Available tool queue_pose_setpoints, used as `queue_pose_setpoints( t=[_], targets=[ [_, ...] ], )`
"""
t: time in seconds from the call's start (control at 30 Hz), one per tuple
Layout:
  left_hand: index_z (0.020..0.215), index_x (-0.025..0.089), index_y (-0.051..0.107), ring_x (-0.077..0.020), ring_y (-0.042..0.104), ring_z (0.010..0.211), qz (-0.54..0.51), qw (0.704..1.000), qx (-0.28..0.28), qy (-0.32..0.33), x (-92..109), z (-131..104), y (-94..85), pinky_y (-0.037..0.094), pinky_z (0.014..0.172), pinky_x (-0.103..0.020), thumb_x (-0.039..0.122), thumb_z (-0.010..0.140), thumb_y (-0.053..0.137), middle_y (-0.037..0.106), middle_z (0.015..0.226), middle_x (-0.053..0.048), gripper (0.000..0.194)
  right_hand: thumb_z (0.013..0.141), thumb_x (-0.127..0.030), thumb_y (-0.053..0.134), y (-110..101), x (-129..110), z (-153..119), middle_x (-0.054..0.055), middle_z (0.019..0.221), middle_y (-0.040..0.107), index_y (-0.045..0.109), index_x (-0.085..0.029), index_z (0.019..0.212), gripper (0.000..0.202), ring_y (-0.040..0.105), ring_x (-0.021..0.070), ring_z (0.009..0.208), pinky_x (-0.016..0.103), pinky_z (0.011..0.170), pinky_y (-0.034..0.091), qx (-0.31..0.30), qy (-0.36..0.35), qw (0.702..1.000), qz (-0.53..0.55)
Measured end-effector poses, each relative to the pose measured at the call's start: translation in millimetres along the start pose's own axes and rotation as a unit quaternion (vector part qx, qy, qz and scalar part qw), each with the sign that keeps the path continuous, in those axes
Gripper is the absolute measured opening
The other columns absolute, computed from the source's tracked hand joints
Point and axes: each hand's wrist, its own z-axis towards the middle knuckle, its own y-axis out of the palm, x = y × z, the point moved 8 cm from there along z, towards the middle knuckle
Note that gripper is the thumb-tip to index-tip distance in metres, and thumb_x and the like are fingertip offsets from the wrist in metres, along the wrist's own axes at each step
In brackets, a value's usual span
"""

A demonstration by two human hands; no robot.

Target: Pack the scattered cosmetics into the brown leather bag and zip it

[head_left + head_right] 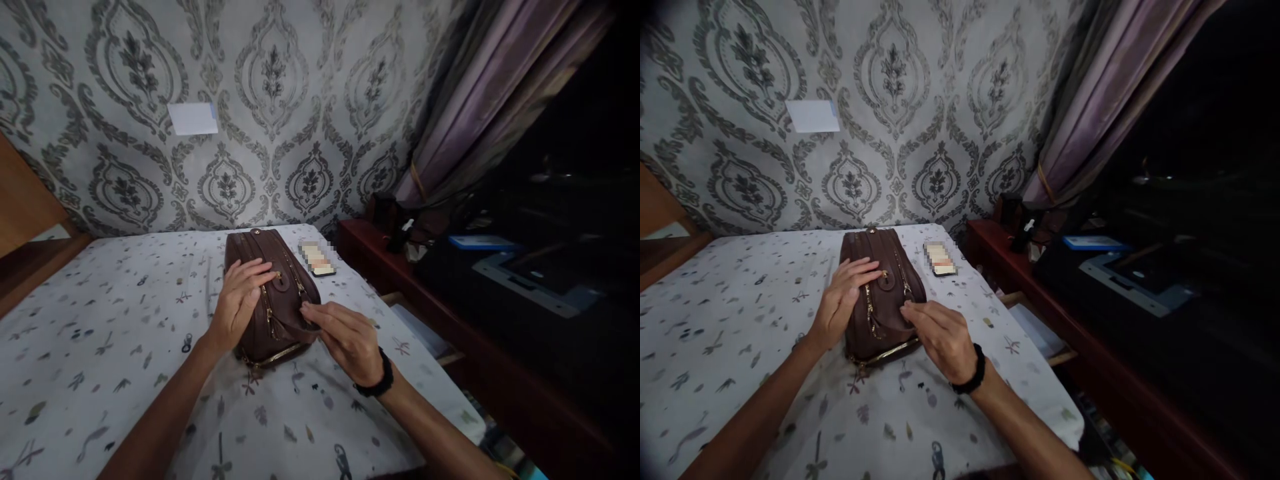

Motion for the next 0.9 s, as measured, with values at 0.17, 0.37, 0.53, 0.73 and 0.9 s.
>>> queue_pose_setpoints(
  t=[0.17, 0.37, 0.53, 0.73, 0.9],
  targets=[
    [0.122, 0.026, 0.065, -0.0222, 0.050, 0.134, 0.000, 1.000, -0.006, -0.001, 0, 0, -0.2, 0.023, 0.119, -0.053, 0.036, 0.104, 0.029, 0.064, 0.133, -0.005, 0.042, 0.093, -0.003, 0.050, -2, -6, -15, 0.010, 0.095, 0.075, 0.063, -0.018, 0.119, 0.033, 0.072, 0.0176, 0.083, 0.028, 0.074, 0.061, 0.023, 0.024, 0.999, -0.002],
    [0.121, 0.026, 0.065, -0.0228, 0.050, 0.133, 0.000, 1.000, -0.003, -0.005, 0, 0, -0.3, 0.023, 0.119, -0.054, 0.037, 0.104, 0.028, 0.065, 0.132, -0.005, 0.043, 0.096, -0.015, 0.053, 4, 0, -17, 0.010, 0.102, 0.074, 0.062, -0.019, 0.124, 0.029, 0.073, 0.0185, 0.092, 0.028, 0.078, 0.061, -0.003, 0.047, 0.999, 0.015],
    [0.120, 0.025, 0.066, -0.0219, 0.050, 0.133, 0.004, 1.000, -0.002, -0.004, 1, 1, -0.3, 0.024, 0.119, -0.054, 0.039, 0.104, 0.027, 0.066, 0.131, -0.006, 0.044, 0.098, -0.028, 0.053, 14, 13, -14, 0.017, 0.129, 0.065, 0.062, -0.017, 0.126, 0.031, 0.066, 0.0235, 0.116, 0.036, 0.092, 0.059, -0.066, 0.052, 0.996, 0.035],
    [0.117, 0.025, 0.067, -0.0215, 0.051, 0.132, 0.001, 1.000, 0.004, -0.004, 3, 1, -1.4, 0.024, 0.119, -0.052, 0.040, 0.104, 0.027, 0.066, 0.129, -0.005, 0.045, 0.095, -0.028, 0.059, 9, 23, -7, 0.011, 0.104, 0.075, 0.071, -0.019, 0.104, 0.017, 0.072, 0.0216, 0.095, 0.034, 0.083, 0.059, -0.013, 0.111, 0.990, 0.088],
    [0.117, 0.024, 0.067, -0.0221, 0.051, 0.133, -0.003, 1.000, 0.002, -0.006, 3, 1, -2.7, 0.024, 0.120, -0.051, 0.039, 0.104, 0.027, 0.066, 0.130, -0.005, 0.044, 0.092, -0.024, 0.064, 6, 21, -3, 0.002, 0.068, 0.064, 0.062, -0.019, 0.066, 0.027, 0.061, 0.0153, 0.063, 0.028, 0.058, 0.049, 0.042, 0.155, 0.980, 0.118]
  ],
)
